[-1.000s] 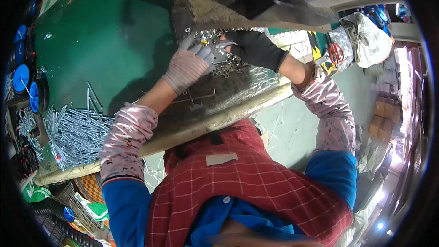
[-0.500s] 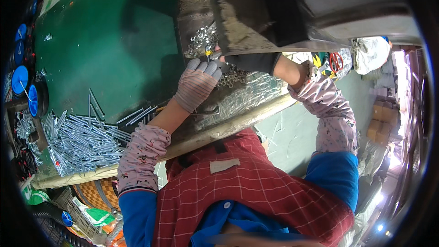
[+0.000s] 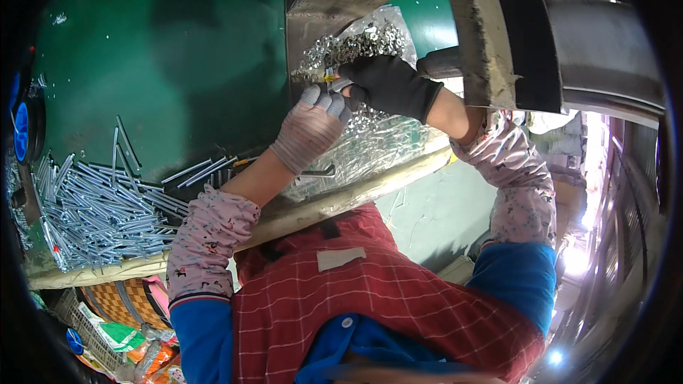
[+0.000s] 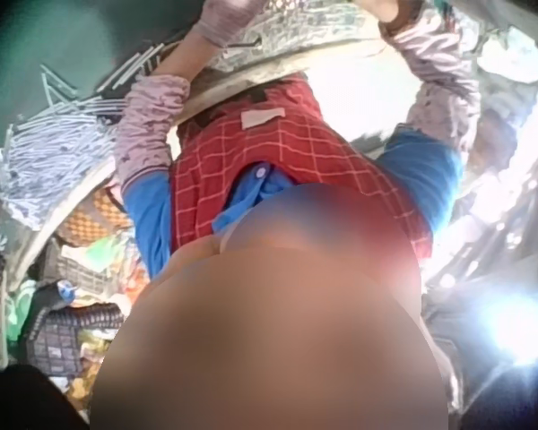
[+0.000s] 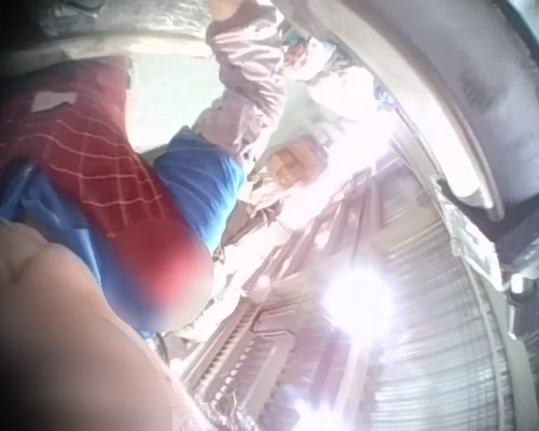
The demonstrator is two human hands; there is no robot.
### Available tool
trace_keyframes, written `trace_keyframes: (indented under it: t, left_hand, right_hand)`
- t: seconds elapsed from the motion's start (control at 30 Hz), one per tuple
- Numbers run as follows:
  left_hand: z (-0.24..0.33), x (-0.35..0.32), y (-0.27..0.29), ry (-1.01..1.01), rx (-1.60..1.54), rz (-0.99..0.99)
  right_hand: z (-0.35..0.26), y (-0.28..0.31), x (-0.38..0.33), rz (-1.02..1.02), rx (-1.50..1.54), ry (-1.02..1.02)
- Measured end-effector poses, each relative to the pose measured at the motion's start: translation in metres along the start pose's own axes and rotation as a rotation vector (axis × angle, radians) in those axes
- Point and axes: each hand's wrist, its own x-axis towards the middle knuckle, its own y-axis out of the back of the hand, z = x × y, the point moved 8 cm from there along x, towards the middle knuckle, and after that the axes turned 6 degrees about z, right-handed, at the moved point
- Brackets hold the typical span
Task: The person repeatedly picks up metal rods and small metal rings, then wraps a yellow rubber band around each rod to secure the ring. The person handles the items one at a time and places the assembled units on the work surface.
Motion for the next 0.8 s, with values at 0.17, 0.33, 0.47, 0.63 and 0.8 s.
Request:
trace_keyframes:
  t: [0.17, 0.33, 0.47, 0.63, 0.8]
  left_hand:
    - [0.012, -0.018, -0.059, -0.087, 0.254, -0.023]
    - [0.012, -0.014, -0.045, -0.093, 0.21, -0.093]
    - [0.007, -0.004, -0.021, -0.002, 0.106, -0.102]
    - [0.004, -0.002, -0.011, 0.021, 0.078, 0.057]
    - [0.002, 0.0, -0.008, 0.029, 0.074, 0.008]
  right_hand:
    - [-0.02, 0.011, 0.0, -0.092, -0.3, 0.054]
    - [-0.033, 0.004, 0.007, -0.034, -0.537, 0.167]
    - [-0.038, 0.003, 0.012, -0.033, -0.602, 0.242]
    - [-0.054, 0.006, 0.007, -0.027, -0.425, 0.444]
    - [-0.062, 0.001, 0.02, -0.172, -0.655, 0.518]
